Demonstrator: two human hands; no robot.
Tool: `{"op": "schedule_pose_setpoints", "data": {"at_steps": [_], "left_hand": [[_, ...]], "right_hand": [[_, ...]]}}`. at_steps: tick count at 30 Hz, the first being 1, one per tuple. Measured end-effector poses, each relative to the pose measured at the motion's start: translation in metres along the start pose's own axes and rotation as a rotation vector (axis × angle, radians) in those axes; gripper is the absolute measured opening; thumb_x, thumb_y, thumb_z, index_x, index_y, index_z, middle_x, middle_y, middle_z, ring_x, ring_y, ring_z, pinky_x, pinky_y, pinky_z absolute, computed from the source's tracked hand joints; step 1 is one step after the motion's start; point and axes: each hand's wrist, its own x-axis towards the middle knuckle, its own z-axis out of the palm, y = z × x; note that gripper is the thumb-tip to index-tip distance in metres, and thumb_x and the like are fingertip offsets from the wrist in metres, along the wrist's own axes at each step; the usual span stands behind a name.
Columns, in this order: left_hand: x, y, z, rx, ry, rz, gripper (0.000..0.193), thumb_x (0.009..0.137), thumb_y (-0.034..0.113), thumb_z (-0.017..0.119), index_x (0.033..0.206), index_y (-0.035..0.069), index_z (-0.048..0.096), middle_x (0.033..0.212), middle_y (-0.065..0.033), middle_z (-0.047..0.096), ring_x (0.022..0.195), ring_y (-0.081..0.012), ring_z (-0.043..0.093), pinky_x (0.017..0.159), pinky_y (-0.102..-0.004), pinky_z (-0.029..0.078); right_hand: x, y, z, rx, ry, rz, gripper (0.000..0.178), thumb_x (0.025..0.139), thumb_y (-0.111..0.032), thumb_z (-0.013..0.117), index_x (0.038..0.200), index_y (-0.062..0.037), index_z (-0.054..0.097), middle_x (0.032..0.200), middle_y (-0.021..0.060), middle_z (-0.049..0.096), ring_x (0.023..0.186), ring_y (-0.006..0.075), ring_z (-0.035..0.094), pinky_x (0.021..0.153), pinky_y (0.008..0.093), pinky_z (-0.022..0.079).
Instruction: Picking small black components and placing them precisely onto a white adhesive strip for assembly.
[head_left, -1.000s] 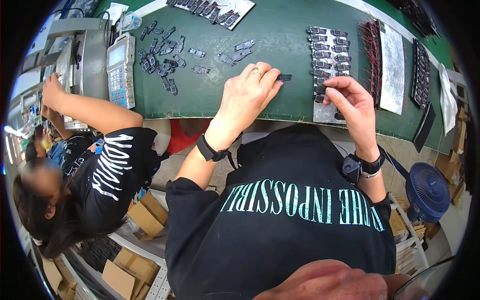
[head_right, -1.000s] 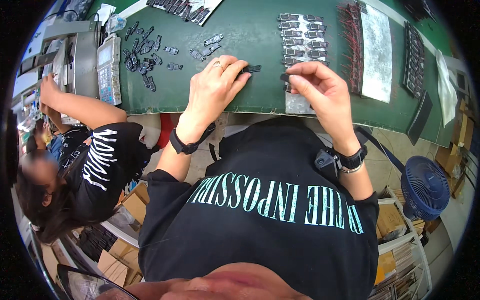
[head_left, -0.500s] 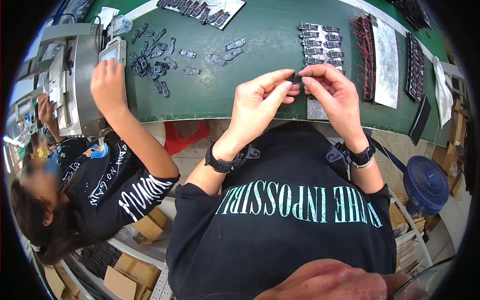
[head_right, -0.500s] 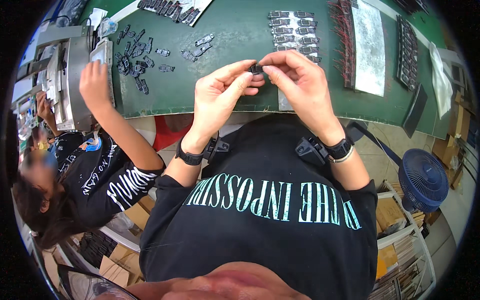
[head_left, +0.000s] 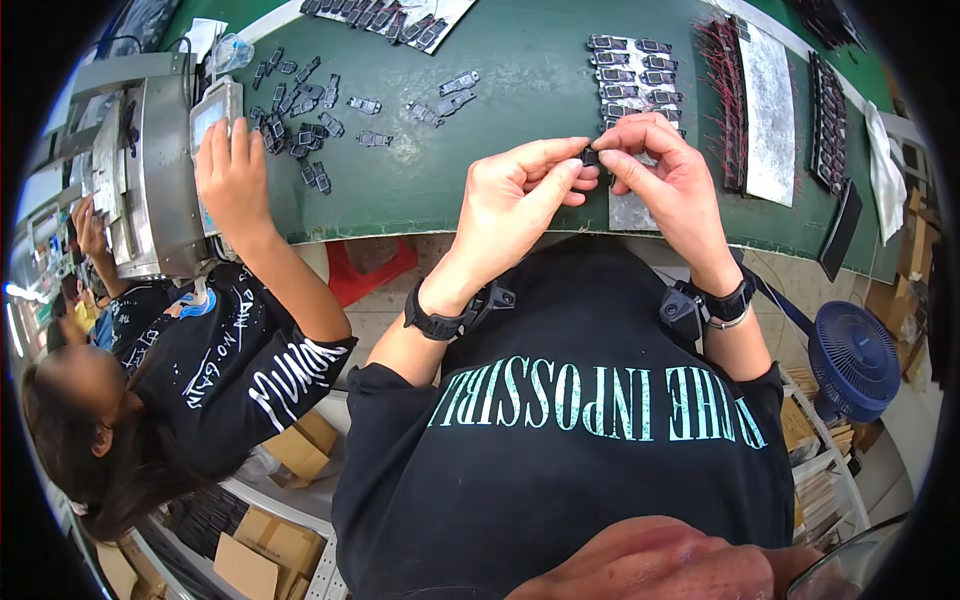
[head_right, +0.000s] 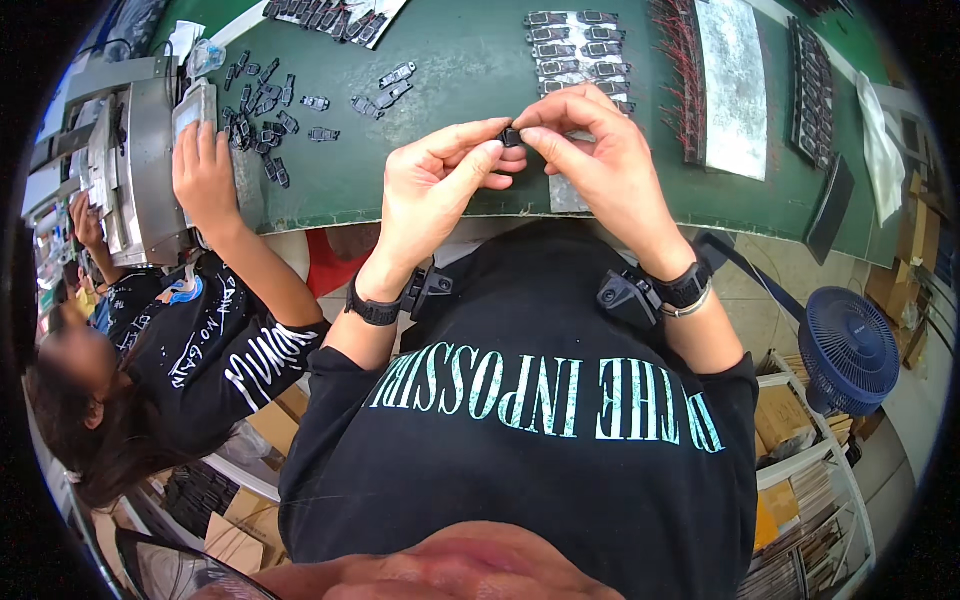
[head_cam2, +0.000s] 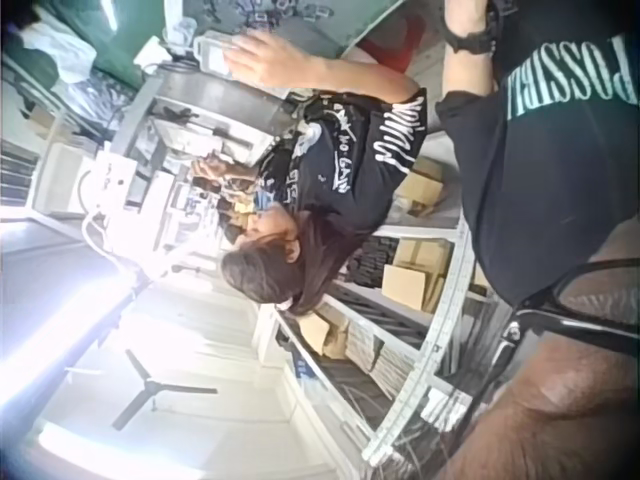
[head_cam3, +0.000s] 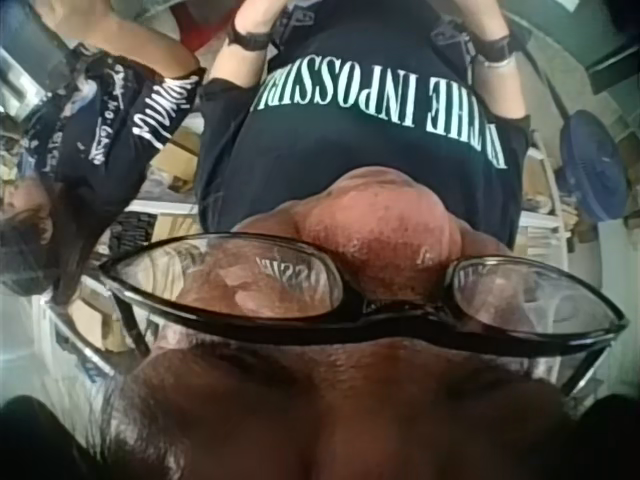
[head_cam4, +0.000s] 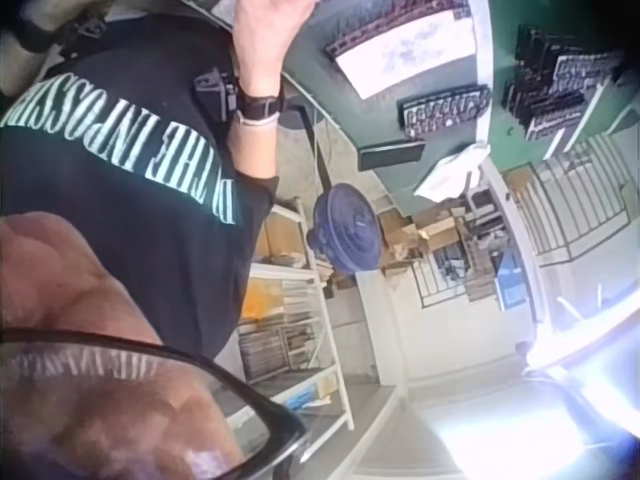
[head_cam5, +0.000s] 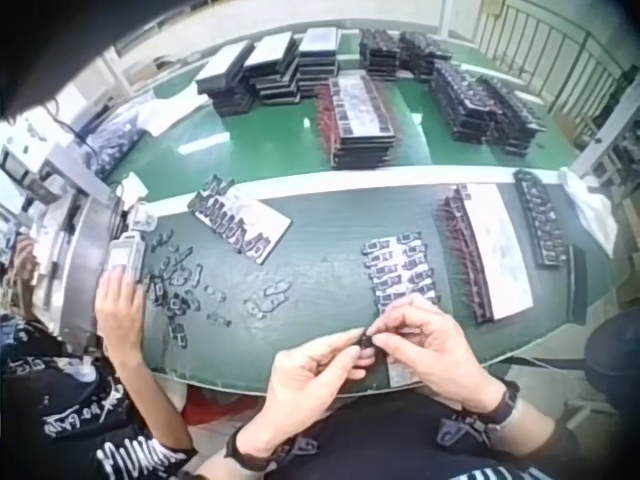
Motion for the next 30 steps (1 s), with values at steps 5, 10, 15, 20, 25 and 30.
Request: {"op": "schedule_pose_setpoints", "data": {"at_steps": [5, 10, 15, 20, 25, 30], "left_hand": [[0.000, 0.002, -0.001, 0.006, -0.034, -0.032, 0.027, 0.098, 0.003, 0.059, 0.124, -0.006, 0.062, 0.105, -0.0169, 0.071, 0.093, -0.0208, 0.072, 0.080, -0.0287, 0.061], [0.000, -0.001, -0.003, 0.010, -0.028, -0.040, 0.027, 0.098, 0.003, 0.059, 0.123, -0.006, 0.063, 0.104, -0.0162, 0.072, 0.093, -0.0199, 0.072, 0.080, -0.0282, 0.060], [0.000, 0.001, -0.002, 0.022, -0.051, -0.023, 0.026, 0.098, 0.003, 0.059, 0.122, -0.006, 0.063, 0.103, -0.0157, 0.072, 0.093, -0.0192, 0.072, 0.080, -0.0277, 0.060], [0.000, 0.001, 0.001, -0.006, -0.035, -0.030, 0.022, 0.097, 0.003, 0.060, 0.117, -0.006, 0.064, 0.100, -0.0143, 0.072, 0.090, -0.0180, 0.072, 0.080, -0.0274, 0.060], [-0.002, -0.005, 0.010, 0.041, 0.049, -0.005, 0.012, 0.092, 0.002, 0.065, 0.102, -0.005, 0.064, 0.088, -0.0079, 0.072, 0.080, -0.0105, 0.070, 0.074, -0.0240, 0.058], [-0.013, -0.013, 0.012, 0.220, 0.041, 0.035, 0.012, 0.090, 0.006, 0.066, 0.094, -0.004, 0.061, 0.081, -0.0066, 0.071, 0.073, -0.0076, 0.068, 0.067, -0.0237, 0.055]], "right_hand": [[-0.002, 0.000, 0.002, -0.264, 0.066, -0.157, 0.011, 0.094, -0.005, 0.064, 0.103, 0.0002, 0.067, 0.109, 0.0038, 0.058, 0.091, 0.0079, 0.059, 0.070, 0.0211, 0.052], [0.000, -0.003, -0.003, 0.010, -0.084, 0.061, 0.016, 0.096, -0.005, 0.062, 0.110, -0.0006, 0.063, 0.103, 0.0026, 0.061, 0.091, 0.0073, 0.059, 0.073, 0.0216, 0.052], [0.000, -0.005, -0.006, 0.114, -0.147, 0.113, 0.020, 0.097, -0.004, 0.060, 0.117, -0.0005, 0.059, 0.103, 0.0025, 0.062, 0.093, 0.0081, 0.060, 0.079, 0.0234, 0.053], [-0.004, -0.002, 0.003, -0.262, -0.081, -0.102, 0.022, 0.096, -0.002, 0.059, 0.117, 0.0000, 0.057, 0.106, 0.0050, 0.063, 0.093, 0.0130, 0.064, 0.082, 0.0276, 0.053], [-0.010, -0.006, 0.010, -0.501, -0.040, -0.273, 0.022, 0.094, 0.000, 0.059, 0.115, 0.0004, 0.057, 0.105, 0.0075, 0.064, 0.094, 0.0177, 0.065, 0.082, 0.0300, 0.053], [-0.030, -0.015, -0.003, -0.587, -0.020, -0.337, 0.032, 0.090, 0.003, 0.061, 0.122, -0.0013, 0.060, 0.105, 0.0095, 0.065, 0.096, 0.0198, 0.065, 0.085, 0.0304, 0.051]]}}
